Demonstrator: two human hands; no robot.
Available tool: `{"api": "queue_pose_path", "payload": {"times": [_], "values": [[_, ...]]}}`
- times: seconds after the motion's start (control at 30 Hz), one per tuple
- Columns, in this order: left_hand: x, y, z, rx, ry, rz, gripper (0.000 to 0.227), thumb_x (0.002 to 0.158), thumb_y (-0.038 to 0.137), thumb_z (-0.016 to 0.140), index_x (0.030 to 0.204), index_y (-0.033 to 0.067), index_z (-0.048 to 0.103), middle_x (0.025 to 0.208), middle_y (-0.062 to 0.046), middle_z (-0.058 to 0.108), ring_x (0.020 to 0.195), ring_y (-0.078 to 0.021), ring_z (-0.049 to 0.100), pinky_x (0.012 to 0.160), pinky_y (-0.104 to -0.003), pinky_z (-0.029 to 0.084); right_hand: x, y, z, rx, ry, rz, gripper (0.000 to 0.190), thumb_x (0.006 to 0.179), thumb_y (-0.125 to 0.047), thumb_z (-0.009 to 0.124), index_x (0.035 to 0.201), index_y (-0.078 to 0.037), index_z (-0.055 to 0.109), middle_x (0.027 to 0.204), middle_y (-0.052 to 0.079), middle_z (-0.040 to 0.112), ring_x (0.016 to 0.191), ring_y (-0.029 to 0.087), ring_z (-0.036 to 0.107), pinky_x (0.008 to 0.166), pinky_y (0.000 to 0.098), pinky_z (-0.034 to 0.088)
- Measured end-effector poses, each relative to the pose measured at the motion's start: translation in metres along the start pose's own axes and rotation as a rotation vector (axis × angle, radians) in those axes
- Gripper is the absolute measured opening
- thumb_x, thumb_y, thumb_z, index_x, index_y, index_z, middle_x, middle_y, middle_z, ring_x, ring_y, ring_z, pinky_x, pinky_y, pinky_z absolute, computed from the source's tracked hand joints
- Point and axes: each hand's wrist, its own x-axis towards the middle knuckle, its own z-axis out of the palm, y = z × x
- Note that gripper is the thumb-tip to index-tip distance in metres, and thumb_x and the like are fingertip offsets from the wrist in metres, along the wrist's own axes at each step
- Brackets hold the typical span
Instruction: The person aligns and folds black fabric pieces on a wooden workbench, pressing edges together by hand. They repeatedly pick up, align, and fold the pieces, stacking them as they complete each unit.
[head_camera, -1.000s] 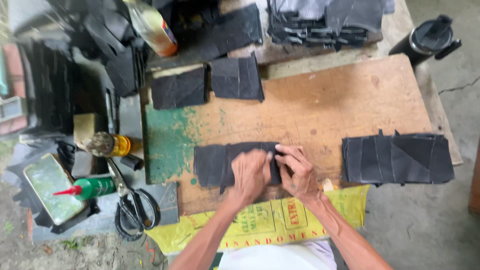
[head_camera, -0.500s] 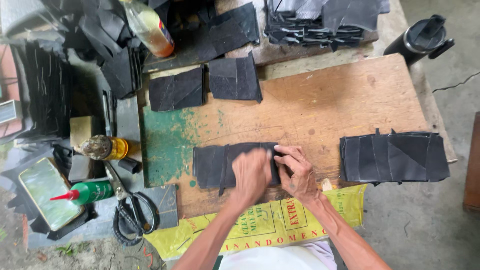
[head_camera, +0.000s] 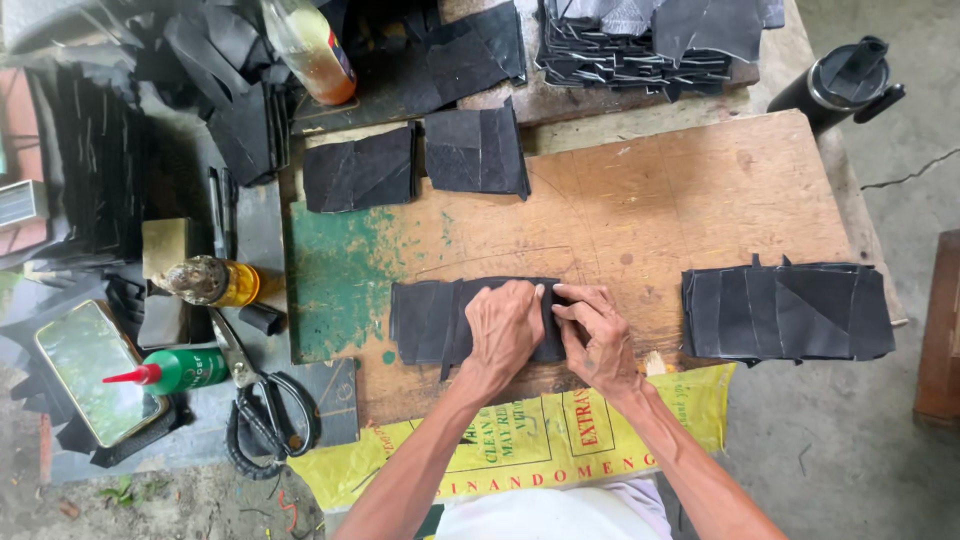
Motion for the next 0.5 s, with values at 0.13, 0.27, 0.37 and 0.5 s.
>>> {"api": "queue_pose_path", "payload": {"times": [0.13, 0.27, 0.37, 0.5], "values": [[-0.014, 0.001, -0.032, -0.133, -0.504, 0.026, 0.007, 0.072, 0.007, 0.070, 0.066, 0.0088, 0.066, 0.064, -0.017, 0.062, 0.061, -0.0351, 0.060, 0.059, -0.047, 0.045, 0.018, 0.002, -0.003, -0.053, -0.029, -0.043, 0.027, 0.088, 0.003, 0.067, 0.115, 0.000, 0.067, 0.124, 0.017, 0.068, 0.114, 0.035, 0.063, 0.100, 0.0428, 0.051], [-0.073, -0.028, -0.075, -0.389, -0.340, -0.219, 0.006, 0.085, 0.011, 0.070, 0.082, 0.0101, 0.075, 0.074, -0.009, 0.071, 0.066, -0.0265, 0.067, 0.061, -0.041, 0.053, 0.021, -0.051, -0.005, -0.457, -0.100, -0.210, 0.050, 0.085, -0.016, 0.062, 0.130, 0.005, 0.058, 0.133, 0.026, 0.059, 0.122, 0.042, 0.055, 0.101, 0.0503, 0.046], [-0.077, -0.046, -0.097, -0.276, -0.214, -0.608, 0.018, 0.090, 0.015, 0.074, 0.078, 0.0022, 0.072, 0.061, -0.013, 0.064, 0.055, -0.0294, 0.059, 0.052, -0.043, 0.045, -0.010, -0.123, -0.010, -0.567, -0.353, -0.492, 0.069, 0.061, -0.012, 0.057, 0.126, 0.012, 0.058, 0.125, 0.025, 0.062, 0.119, 0.041, 0.058, 0.103, 0.0434, 0.049], [-0.050, -0.041, -0.099, -0.194, -0.111, -0.409, 0.019, 0.091, 0.016, 0.072, 0.078, 0.0033, 0.070, 0.068, -0.012, 0.065, 0.058, -0.0286, 0.062, 0.054, -0.042, 0.046, -0.039, -0.126, -0.006, 0.209, -0.653, -0.315, 0.014, 0.090, -0.013, 0.068, 0.093, 0.001, 0.064, 0.102, 0.015, 0.067, 0.107, 0.033, 0.066, 0.098, 0.0445, 0.053]]}}
